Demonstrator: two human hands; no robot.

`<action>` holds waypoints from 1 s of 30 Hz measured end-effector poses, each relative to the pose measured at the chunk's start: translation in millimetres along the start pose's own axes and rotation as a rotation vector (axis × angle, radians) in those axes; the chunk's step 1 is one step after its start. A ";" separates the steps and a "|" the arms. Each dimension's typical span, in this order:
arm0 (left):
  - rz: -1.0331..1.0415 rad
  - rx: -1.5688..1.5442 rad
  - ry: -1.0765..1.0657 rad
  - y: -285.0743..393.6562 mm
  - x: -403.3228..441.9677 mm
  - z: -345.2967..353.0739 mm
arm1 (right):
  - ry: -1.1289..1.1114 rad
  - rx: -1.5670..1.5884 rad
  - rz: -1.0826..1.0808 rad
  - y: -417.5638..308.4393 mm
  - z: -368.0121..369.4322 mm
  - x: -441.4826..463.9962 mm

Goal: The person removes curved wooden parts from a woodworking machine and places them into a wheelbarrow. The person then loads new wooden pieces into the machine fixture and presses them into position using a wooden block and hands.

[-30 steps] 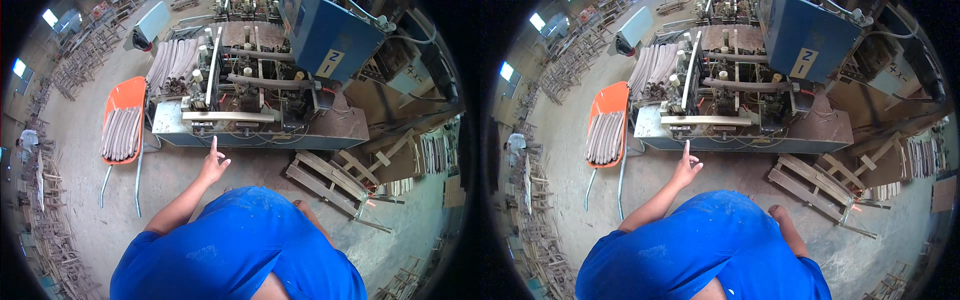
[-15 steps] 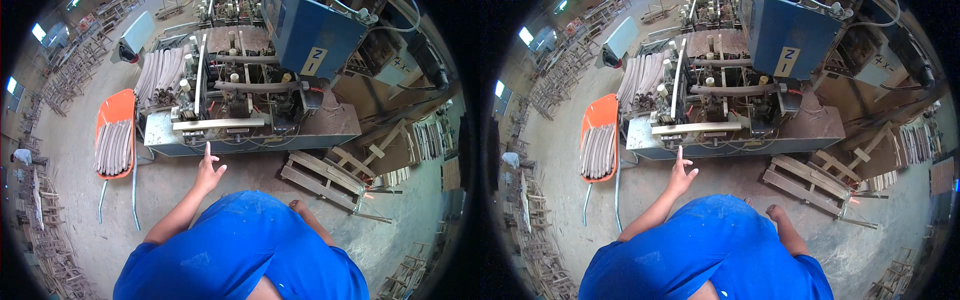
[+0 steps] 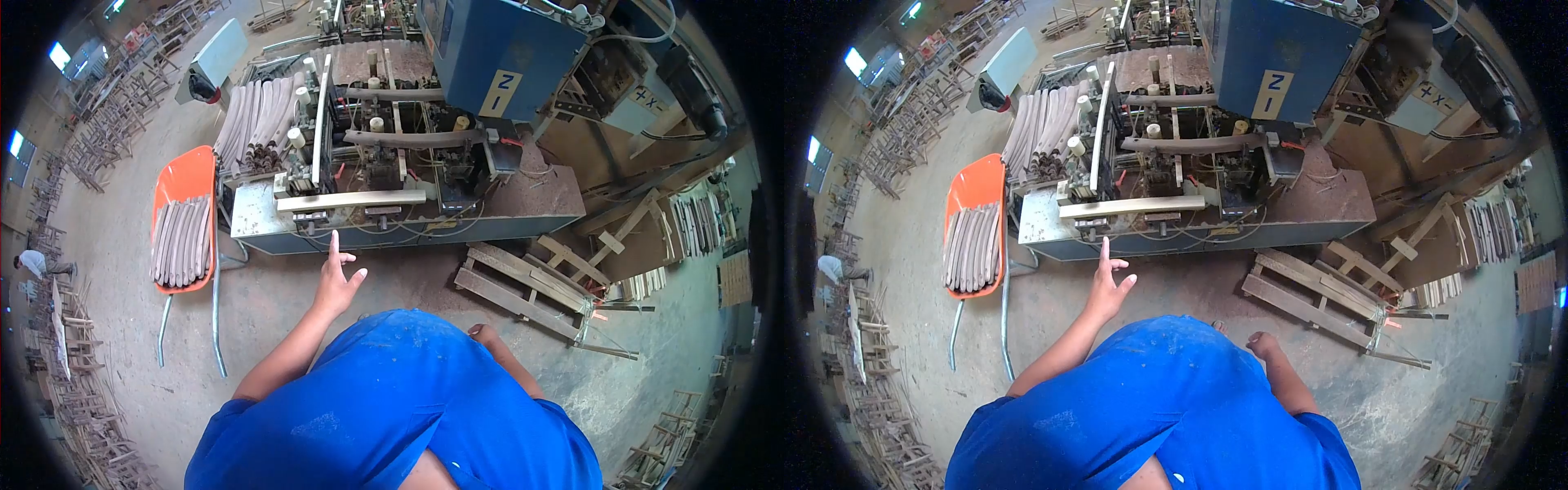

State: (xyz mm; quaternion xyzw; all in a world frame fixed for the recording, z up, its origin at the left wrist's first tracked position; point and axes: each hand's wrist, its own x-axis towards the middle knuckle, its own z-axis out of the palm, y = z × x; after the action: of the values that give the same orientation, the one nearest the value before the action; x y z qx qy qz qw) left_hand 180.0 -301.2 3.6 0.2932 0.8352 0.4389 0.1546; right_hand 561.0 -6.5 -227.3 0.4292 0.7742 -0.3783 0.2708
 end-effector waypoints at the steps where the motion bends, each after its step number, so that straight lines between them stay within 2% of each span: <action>1: -0.006 -0.001 -0.001 0.4 -1.0 0.0 | -0.003 -0.006 -0.001 -0.1 0.0 -1.8; 15: 0.004 -0.005 -0.005 -21.8 -24.6 4.9 | -0.052 -0.006 0.005 -9.4 0.2 -4.2; 18: -0.037 0.108 -0.158 -54.0 -35.0 12.5 | -0.063 0.063 0.025 1.3 12.4 7.3; 22: -0.078 0.328 -0.405 -138.6 -66.1 39.0 | -0.072 0.016 0.008 -13.0 5.5 -2.5; 24: -0.154 0.190 -0.491 -206.9 -86.9 61.6 | -0.076 0.010 -0.006 -14.1 5.0 -2.8; 27: -0.434 0.015 -0.776 -326.1 -110.4 88.1 | -0.076 0.063 -0.054 -4.9 6.4 7.3; 30: -0.489 0.386 -0.884 -260.1 -115.4 26.9 | -0.052 0.072 -0.018 -18.6 -8.2 -6.5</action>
State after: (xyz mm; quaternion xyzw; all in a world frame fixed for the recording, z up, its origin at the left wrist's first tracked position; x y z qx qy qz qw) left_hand 191.9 -471.3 -225.7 0.2700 0.7997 0.0635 0.5325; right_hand 547.1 -9.2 -211.3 0.4216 0.7566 -0.4194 0.2719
